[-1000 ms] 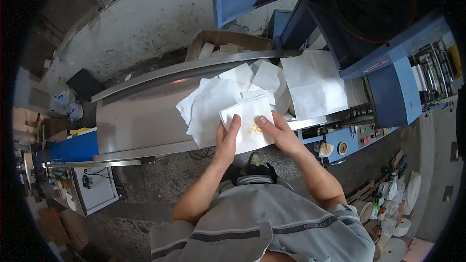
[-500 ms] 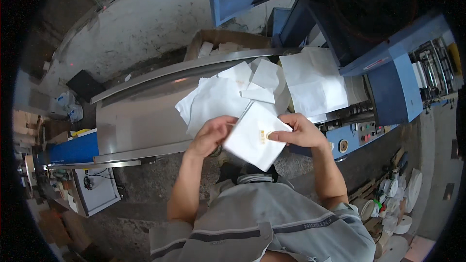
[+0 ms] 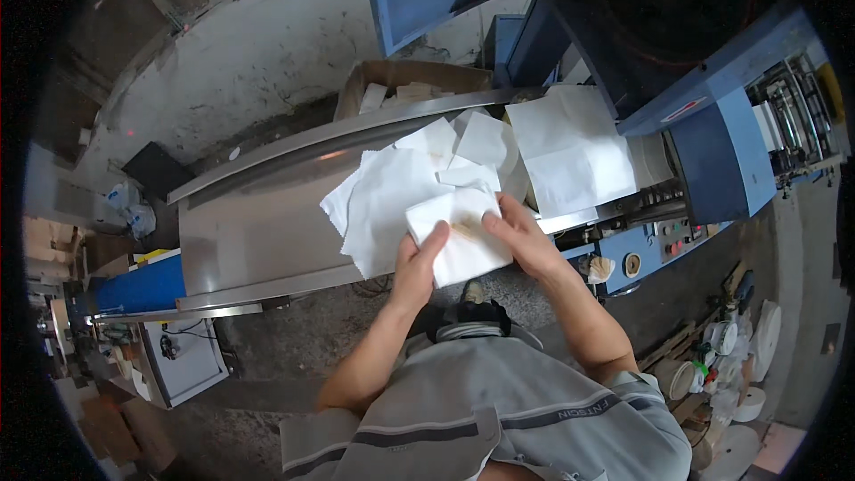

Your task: The recorder operates a paper-folding machine and inspects the resulting napkins for quality.

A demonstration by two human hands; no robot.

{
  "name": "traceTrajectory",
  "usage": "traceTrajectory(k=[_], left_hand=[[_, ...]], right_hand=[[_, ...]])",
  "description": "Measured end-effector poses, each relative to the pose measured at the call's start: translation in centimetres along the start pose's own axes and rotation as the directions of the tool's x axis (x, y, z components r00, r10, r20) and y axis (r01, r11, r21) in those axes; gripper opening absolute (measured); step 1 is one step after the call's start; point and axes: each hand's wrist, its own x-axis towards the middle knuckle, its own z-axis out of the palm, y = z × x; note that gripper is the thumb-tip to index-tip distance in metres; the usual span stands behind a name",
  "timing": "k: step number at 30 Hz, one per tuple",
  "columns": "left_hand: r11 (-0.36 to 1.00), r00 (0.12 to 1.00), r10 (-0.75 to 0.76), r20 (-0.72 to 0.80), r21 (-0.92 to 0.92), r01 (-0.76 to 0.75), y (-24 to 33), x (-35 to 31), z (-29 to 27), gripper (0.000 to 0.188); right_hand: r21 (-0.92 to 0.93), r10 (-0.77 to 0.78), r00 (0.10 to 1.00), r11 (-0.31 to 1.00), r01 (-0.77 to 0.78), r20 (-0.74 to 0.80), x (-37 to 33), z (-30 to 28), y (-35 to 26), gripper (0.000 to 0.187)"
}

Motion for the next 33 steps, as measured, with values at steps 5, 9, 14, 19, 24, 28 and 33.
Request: traceTrajectory(k=[5, 9, 14, 19, 24, 28, 33], left_hand=[[0.988, 0.997, 0.019, 0.076, -0.155, -0.007, 1.0, 0.7, -1.3, 0.046], [0.977, 0.829, -0.145, 0.539, 0.209, 0.035, 4.9, 1.6, -4.3, 0.04], [0.925, 0.897, -0.125, 0.425, 0.376, -0.05, 5.0, 1.0, -1.7, 0.039], [0.94, 0.943, -0.018, 0.332, 0.327, -0.097, 4.9, 0.6, -1.4, 0.042], [0.906, 0.93, -0.004, 0.367, 0.396, -0.152, 5.7, -0.4, -1.0, 0.044], [0.834, 0.917, 0.035, 0.397, 0.495, -0.246, 6.6, -1.2, 0.5, 0.041], [0.868, 0.895, 0.034, 0.445, 0.43, -0.247, 6.4, -1.6, 0.4, 0.032]], right_hand=[[-0.096, 0.045, 0.992, 0.995, -0.033, 0.117, -1.1, -0.6, -1.1, 0.034], [-0.267, 0.122, 0.949, 0.963, -0.042, 0.29, -1.5, -2.7, -3.9, 0.026], [0.025, 0.028, 0.99, 0.999, -0.031, 0.136, -1.1, -1.9, -3.8, 0.04], [-0.055, 0.062, 0.976, 0.997, -0.052, 0.209, -1.4, -1.2, -2.1, 0.038], [-0.029, 0.044, 0.98, 0.999, -0.039, 0.192, -1.8, -1.3, -2.5, 0.034], [0.006, -0.01, 0.989, 1.0, 0.009, 0.147, -2.3, -0.7, -3.2, 0.03], [0.014, -0.126, 0.978, 0.992, 0.126, 0.164, -2.3, -1.5, -2.1, 0.026]])
